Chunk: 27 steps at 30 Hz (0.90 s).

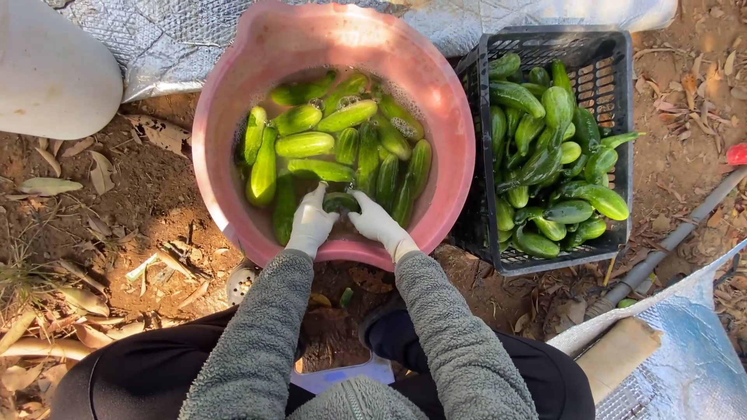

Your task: Washing harvested cucumbers in a basin of water and sorting them into a plastic crate.

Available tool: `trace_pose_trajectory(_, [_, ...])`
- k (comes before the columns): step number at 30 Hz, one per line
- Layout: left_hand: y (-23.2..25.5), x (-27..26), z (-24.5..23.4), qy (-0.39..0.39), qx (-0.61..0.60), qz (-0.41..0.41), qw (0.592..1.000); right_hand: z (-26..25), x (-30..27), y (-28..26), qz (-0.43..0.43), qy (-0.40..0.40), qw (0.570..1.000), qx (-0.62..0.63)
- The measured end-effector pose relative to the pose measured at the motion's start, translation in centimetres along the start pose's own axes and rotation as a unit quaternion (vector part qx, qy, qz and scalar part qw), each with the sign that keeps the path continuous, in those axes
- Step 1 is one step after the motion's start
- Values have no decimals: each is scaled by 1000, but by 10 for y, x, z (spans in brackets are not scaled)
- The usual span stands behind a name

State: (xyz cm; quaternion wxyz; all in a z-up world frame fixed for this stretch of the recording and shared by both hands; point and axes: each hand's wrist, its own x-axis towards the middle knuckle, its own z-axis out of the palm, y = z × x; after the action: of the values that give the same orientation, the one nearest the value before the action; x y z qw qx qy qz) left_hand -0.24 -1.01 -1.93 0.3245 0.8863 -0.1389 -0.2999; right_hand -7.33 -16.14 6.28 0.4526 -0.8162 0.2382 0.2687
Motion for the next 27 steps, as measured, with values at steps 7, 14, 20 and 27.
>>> trace_pose_trajectory(7, [-14, 12, 21, -48, 57, -64, 995, -3, 7, 10, 37, -26, 998, -54])
trace_pose_trajectory(14, [-13, 10, 10, 31, -119, -18, 992, -12, 4, -4, 41, -21, 982, 183])
trace_pose_trajectory(20, [64, -26, -67, 73, -461, 19, 884, -41, -30, -46, -133, 70, 953, 263])
trace_pose_trajectory(27, [81, -23, -70, -1, -531, -18, 847, -13, -21, -55, -43, 26, 784, 619])
